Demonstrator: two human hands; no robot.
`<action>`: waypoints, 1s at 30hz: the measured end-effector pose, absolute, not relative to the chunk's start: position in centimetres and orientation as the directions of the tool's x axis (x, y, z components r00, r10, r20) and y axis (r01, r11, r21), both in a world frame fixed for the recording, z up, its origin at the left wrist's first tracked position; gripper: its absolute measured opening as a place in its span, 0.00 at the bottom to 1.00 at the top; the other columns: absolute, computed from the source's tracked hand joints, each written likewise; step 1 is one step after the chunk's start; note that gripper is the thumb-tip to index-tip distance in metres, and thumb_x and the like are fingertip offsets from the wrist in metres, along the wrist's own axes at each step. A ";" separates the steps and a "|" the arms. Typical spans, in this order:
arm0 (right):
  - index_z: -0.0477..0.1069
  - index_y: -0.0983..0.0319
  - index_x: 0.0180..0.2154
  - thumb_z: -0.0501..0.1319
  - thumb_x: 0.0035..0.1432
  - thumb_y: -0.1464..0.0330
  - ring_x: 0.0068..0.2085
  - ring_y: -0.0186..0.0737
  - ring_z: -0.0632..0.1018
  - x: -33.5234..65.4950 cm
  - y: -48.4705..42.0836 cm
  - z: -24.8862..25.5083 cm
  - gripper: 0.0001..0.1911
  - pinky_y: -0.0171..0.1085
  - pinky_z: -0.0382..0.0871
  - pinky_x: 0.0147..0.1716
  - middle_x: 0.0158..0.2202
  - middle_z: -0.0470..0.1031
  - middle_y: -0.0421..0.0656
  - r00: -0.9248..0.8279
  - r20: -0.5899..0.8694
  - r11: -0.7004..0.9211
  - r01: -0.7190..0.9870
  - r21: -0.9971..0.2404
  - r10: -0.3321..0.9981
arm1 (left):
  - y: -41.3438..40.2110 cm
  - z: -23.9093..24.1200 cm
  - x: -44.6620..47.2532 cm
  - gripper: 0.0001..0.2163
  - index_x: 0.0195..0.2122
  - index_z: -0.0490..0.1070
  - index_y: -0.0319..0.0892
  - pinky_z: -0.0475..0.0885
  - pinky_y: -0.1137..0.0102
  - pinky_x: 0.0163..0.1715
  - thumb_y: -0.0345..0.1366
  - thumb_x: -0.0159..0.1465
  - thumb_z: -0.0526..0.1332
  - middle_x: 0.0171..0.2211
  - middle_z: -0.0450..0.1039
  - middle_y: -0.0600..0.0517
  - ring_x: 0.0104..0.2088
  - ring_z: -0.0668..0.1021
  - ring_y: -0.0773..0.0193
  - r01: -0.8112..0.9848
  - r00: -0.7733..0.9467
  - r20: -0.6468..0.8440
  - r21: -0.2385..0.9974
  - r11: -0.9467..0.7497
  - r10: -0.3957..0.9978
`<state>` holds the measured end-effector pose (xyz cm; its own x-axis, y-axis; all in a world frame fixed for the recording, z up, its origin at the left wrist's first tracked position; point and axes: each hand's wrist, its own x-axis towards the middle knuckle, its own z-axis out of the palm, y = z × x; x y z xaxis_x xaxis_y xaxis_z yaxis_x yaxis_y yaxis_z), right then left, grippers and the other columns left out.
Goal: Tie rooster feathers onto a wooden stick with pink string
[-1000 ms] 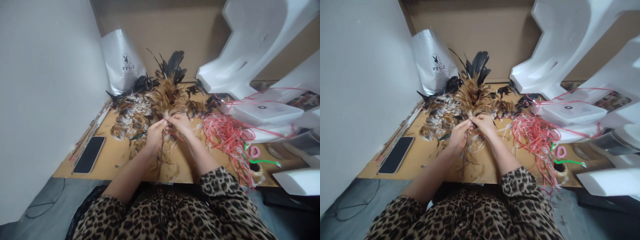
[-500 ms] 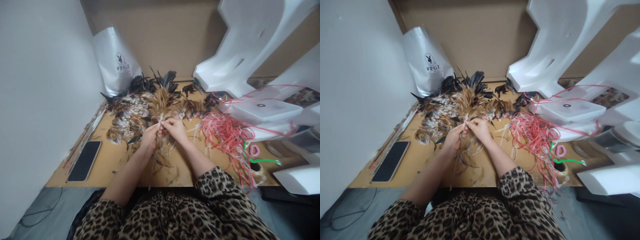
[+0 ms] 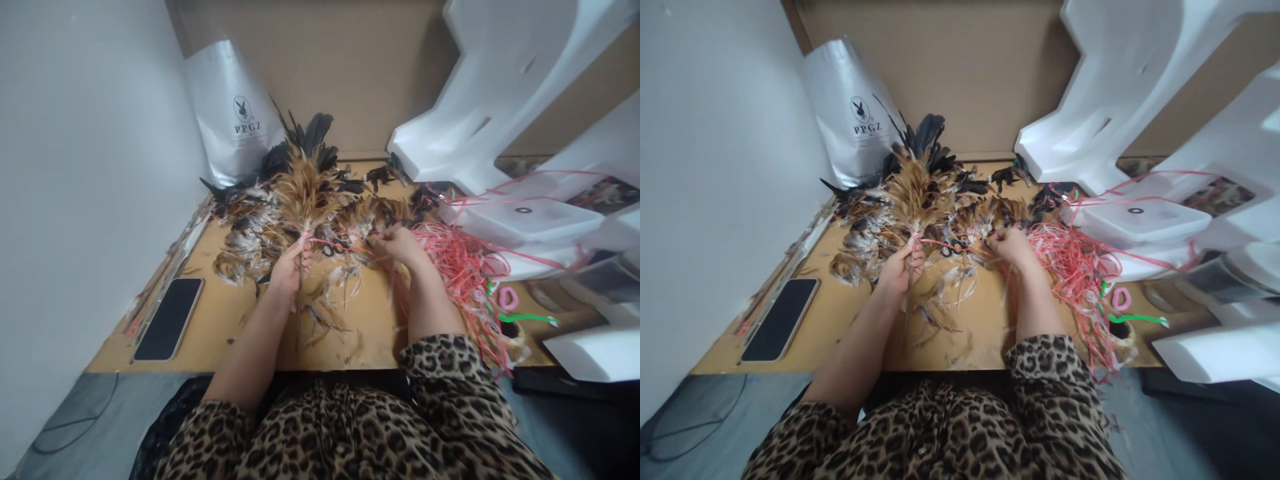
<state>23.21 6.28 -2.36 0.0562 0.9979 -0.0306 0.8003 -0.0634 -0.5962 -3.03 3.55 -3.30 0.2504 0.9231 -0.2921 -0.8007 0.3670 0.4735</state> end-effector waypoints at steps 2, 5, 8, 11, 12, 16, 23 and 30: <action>0.76 0.65 0.26 0.58 0.48 0.63 0.25 0.33 0.70 22.4 7.1 -3.0 0.12 0.31 0.56 0.24 0.22 0.72 0.41 0.131 0.041 -0.088 0.836 -0.541 0.991 | 3.5 -3.5 -2.9 0.03 0.30 0.68 0.35 0.59 0.85 0.14 0.26 0.61 0.57 0.22 0.66 0.55 0.18 0.67 0.78 -0.798 0.267 -0.289 0.467 0.379 0.919; 0.77 0.64 0.29 0.58 0.49 0.63 0.28 0.36 0.73 20.9 8.2 -3.5 0.13 0.31 0.59 0.26 0.26 0.76 0.45 0.145 0.065 -0.099 0.882 -0.460 0.987 | 3.6 -3.6 -2.8 0.03 0.30 0.68 0.36 0.59 0.85 0.14 0.26 0.61 0.57 0.22 0.66 0.54 0.18 0.67 0.78 -0.801 0.273 -0.284 0.462 0.381 0.919; 0.78 0.63 0.32 0.56 0.52 0.63 0.31 0.38 0.75 19.4 9.0 -3.7 0.14 0.32 0.62 0.29 0.30 0.77 0.48 0.149 0.041 -0.119 0.902 -0.415 0.988 | 3.6 -3.6 -2.9 0.03 0.29 0.68 0.36 0.58 0.84 0.13 0.26 0.61 0.58 0.22 0.66 0.55 0.18 0.67 0.78 -0.801 0.252 -0.300 0.469 0.373 0.920; 0.77 0.62 0.36 0.57 0.52 0.61 0.36 0.41 0.77 18.1 9.3 -3.9 0.15 0.33 0.65 0.33 0.34 0.78 0.49 0.170 0.036 -0.143 0.912 -0.384 0.985 | 3.6 -3.4 -2.8 0.03 0.30 0.69 0.36 0.58 0.84 0.13 0.27 0.61 0.58 0.22 0.66 0.55 0.18 0.67 0.78 -0.797 0.233 -0.319 0.478 0.368 0.919; 0.77 0.61 0.37 0.57 0.52 0.60 0.37 0.42 0.77 17.7 9.3 -4.0 0.16 0.34 0.66 0.35 0.36 0.78 0.50 0.179 0.042 -0.152 0.917 -0.369 0.983 | 3.5 -3.3 -2.8 0.03 0.30 0.69 0.36 0.58 0.84 0.13 0.27 0.61 0.58 0.22 0.66 0.55 0.18 0.67 0.78 -0.797 0.231 -0.321 0.479 0.367 0.919; 0.76 0.61 0.39 0.57 0.53 0.58 0.41 0.45 0.77 16.6 9.3 -4.8 0.17 0.38 0.67 0.40 0.39 0.77 0.51 0.192 0.081 -0.162 0.946 -0.283 0.978 | 3.4 -3.2 -2.6 0.02 0.30 0.69 0.36 0.57 0.84 0.13 0.27 0.59 0.60 0.22 0.65 0.55 0.18 0.66 0.78 -0.792 0.233 -0.327 0.482 0.374 0.916; 0.76 0.64 0.34 0.57 0.52 0.61 0.37 0.44 0.77 18.0 9.8 -5.9 0.15 0.37 0.66 0.36 0.34 0.77 0.51 0.204 0.099 -0.136 0.876 -0.462 0.974 | 3.4 -3.2 -2.7 0.03 0.29 0.68 0.36 0.57 0.84 0.14 0.27 0.60 0.59 0.22 0.65 0.55 0.18 0.66 0.79 -0.795 0.235 -0.332 0.475 0.377 0.914; 0.68 0.64 0.29 0.66 0.39 0.62 0.19 0.26 0.63 19.9 9.8 -5.1 0.15 0.28 0.54 0.16 0.22 0.71 0.38 0.094 -0.087 -0.077 -0.110 -0.991 0.992 | 3.8 -3.9 -3.0 0.02 0.30 0.69 0.36 0.58 0.84 0.14 0.27 0.61 0.58 0.22 0.66 0.55 0.18 0.67 0.79 -0.814 0.245 -0.299 0.454 0.363 0.922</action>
